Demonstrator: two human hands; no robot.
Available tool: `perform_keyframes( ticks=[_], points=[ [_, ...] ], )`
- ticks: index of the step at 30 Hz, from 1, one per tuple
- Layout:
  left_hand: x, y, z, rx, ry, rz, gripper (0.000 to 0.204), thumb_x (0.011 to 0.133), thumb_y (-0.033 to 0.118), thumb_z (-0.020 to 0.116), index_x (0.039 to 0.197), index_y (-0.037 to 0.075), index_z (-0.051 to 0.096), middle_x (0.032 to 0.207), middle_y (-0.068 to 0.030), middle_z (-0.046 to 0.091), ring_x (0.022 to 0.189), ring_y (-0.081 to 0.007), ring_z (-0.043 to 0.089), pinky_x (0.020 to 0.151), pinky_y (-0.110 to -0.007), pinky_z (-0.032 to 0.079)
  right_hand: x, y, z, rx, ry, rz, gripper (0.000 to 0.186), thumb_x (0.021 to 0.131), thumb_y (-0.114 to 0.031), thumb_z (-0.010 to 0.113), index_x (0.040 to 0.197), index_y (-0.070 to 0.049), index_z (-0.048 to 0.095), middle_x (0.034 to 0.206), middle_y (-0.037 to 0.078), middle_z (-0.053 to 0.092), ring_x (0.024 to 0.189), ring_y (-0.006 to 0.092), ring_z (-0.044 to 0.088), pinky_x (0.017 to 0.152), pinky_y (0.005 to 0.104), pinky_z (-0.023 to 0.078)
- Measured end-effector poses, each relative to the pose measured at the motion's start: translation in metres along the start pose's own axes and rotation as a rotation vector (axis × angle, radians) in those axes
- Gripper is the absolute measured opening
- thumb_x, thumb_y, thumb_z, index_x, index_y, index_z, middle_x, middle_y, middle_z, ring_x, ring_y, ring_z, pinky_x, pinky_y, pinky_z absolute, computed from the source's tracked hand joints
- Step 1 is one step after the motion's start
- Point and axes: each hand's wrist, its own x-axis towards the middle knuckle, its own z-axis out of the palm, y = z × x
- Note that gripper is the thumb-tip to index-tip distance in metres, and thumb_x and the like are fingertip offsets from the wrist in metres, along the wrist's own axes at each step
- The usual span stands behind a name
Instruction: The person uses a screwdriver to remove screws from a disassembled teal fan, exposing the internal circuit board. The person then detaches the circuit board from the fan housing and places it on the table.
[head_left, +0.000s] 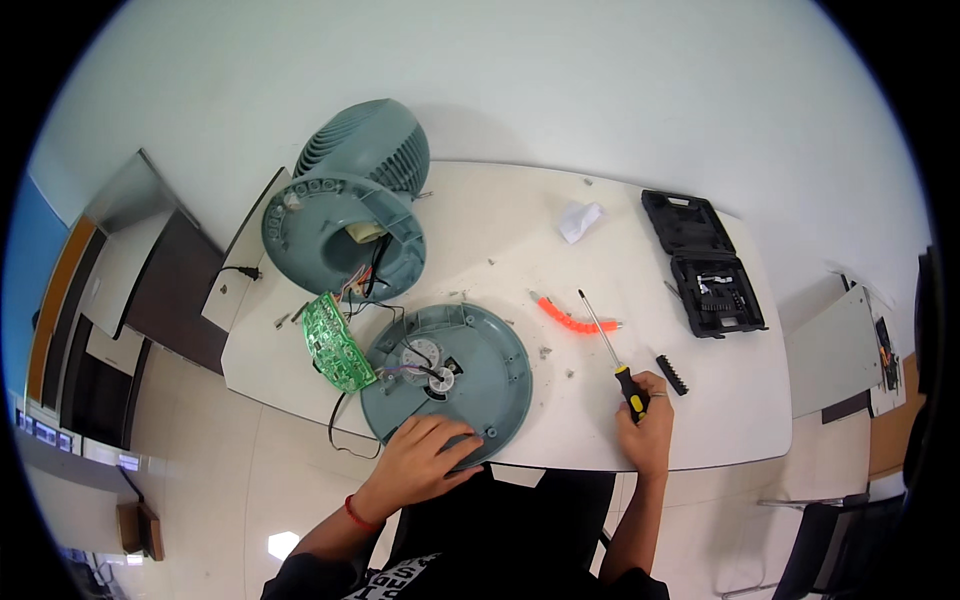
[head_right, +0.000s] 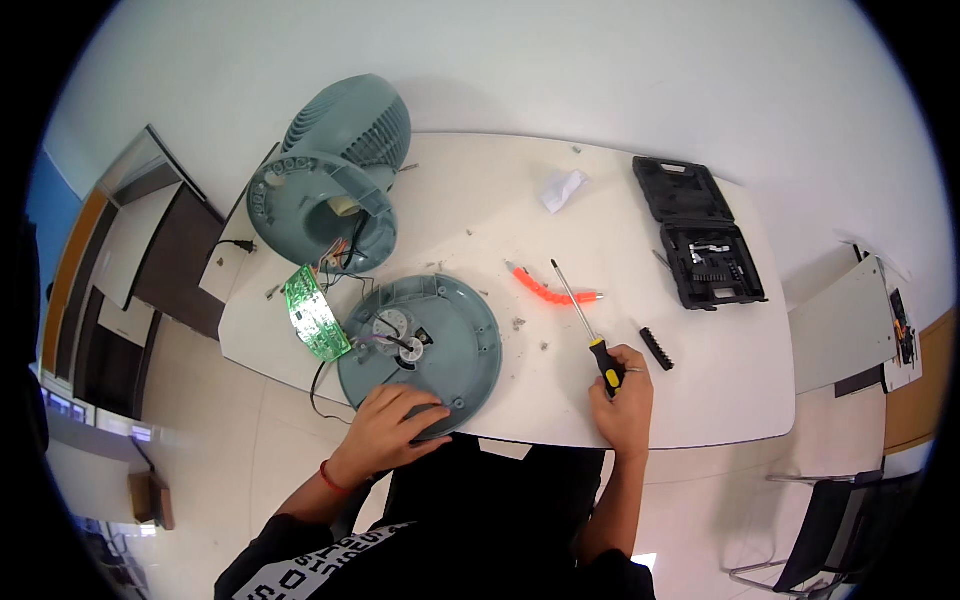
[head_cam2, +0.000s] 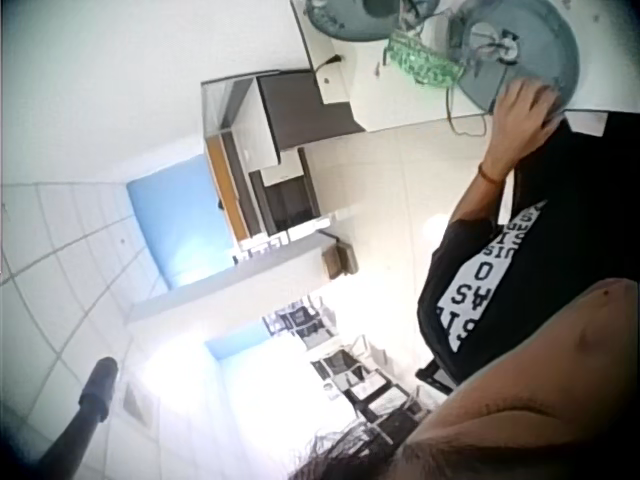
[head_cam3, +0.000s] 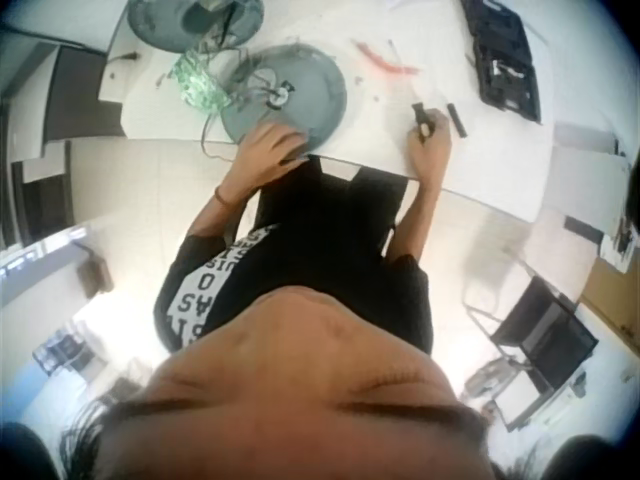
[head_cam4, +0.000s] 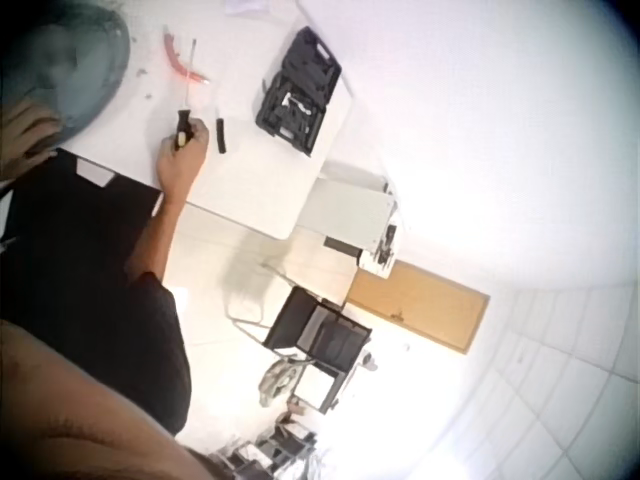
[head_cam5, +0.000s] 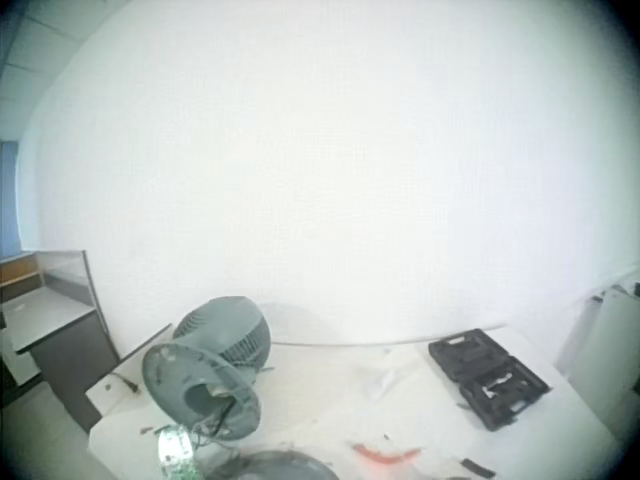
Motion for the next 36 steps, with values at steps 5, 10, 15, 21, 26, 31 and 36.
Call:
perform_keyframes(
  ticks=[5, 10, 15, 21, 26, 31, 36],
  points=[
    [-0.011, -0.012, 0.006, 0.046, -0.009, 0.100, 0.021, 0.080, 0.025, 0.085, 0.093, 0.014, 0.072, 0.098, 0.0034, 0.063, 0.096, -0.0179, 0.059, 0.084, -0.033, 0.045, 0.000, 0.004, 0.001, -0.032, 0.016, -0.032, 0.041, 0.081, 0.007, 0.063, 0.121, 0.003, 0.057, 0.108, 0.019, 0.066, 0.099, 0.0296, 0.066, 0.092, 0.0363, 0.053],
    [-0.022, -0.021, 0.007, 0.065, 0.041, 0.135, 0.020, 0.078, 0.019, 0.086, 0.087, 0.013, 0.070, 0.090, 0.0021, 0.060, 0.084, -0.0184, 0.059, 0.077, -0.034, 0.046, 0.001, 0.010, 0.001, -0.096, 0.028, -0.106, 0.041, 0.081, 0.006, 0.065, 0.121, 0.001, 0.058, 0.106, 0.019, 0.063, 0.096, 0.0333, 0.064, 0.088, 0.0389, 0.052],
    [-0.053, -0.039, -0.003, 0.044, 0.199, 0.116, 0.028, 0.069, 0.011, 0.090, 0.086, 0.010, 0.067, 0.085, -0.0016, 0.058, 0.073, -0.0214, 0.059, 0.064, -0.035, 0.047, -0.019, -0.023, 0.027, -0.125, -0.001, -0.130, 0.041, 0.081, 0.005, 0.066, 0.121, 0.001, 0.058, 0.104, 0.020, 0.057, 0.095, 0.0384, 0.060, 0.086, 0.0420, 0.051],
    [-0.091, -0.063, -0.014, 0.128, 0.288, 0.059, 0.029, 0.065, 0.006, 0.088, 0.085, 0.010, 0.067, 0.085, -0.0031, 0.058, 0.073, -0.0236, 0.059, 0.061, -0.037, 0.048, -0.046, -0.083, 0.080, -0.068, -0.155, -0.144, 0.039, 0.083, 0.005, 0.065, 0.121, 0.004, 0.055, 0.124, 0.026, 0.053, 0.107, 0.0455, 0.059, 0.095, 0.0461, 0.051],
    [-0.113, -0.080, -0.015, 0.219, 0.320, -0.002, 0.030, 0.063, 0.006, 0.088, 0.084, 0.012, 0.067, 0.086, -0.0020, 0.057, 0.075, -0.0243, 0.058, 0.063, -0.037, 0.048, -0.040, -0.102, 0.118, -0.086, -0.140, -0.256, 0.044, 0.085, 0.007, 0.063, 0.129, 0.005, 0.054, 0.126, 0.026, 0.053, 0.108, 0.0452, 0.059, 0.095, 0.0468, 0.050],
    [-0.123, -0.081, -0.020, 0.251, 0.273, -0.070, 0.029, 0.067, 0.013, 0.085, 0.091, 0.013, 0.068, 0.089, -0.0027, 0.058, 0.080, -0.0257, 0.058, 0.071, -0.039, 0.047, -0.027, -0.098, 0.106, 0.028, -0.027, -0.168, 0.045, 0.086, 0.008, 0.062, 0.129, 0.003, 0.054, 0.126, 0.025, 0.054, 0.108, 0.0437, 0.059, 0.093, 0.0439, 0.051],
    [-0.070, -0.008, -0.003, -0.067, 0.534, -0.111, 0.035, 0.078, 0.034, 0.073, 0.105, 0.012, 0.070, 0.104, -0.0092, 0.061, 0.091, -0.0277, 0.058, 0.081, -0.043, 0.045, -0.024, -0.043, 0.054, 0.035, 0.222, -0.112, 0.041, 0.083, 0.011, 0.061, 0.123, -0.002, 0.060, 0.119, 0.015, 0.056, 0.099, 0.0265, 0.060, 0.084, 0.0342, 0.050]
  ],
)
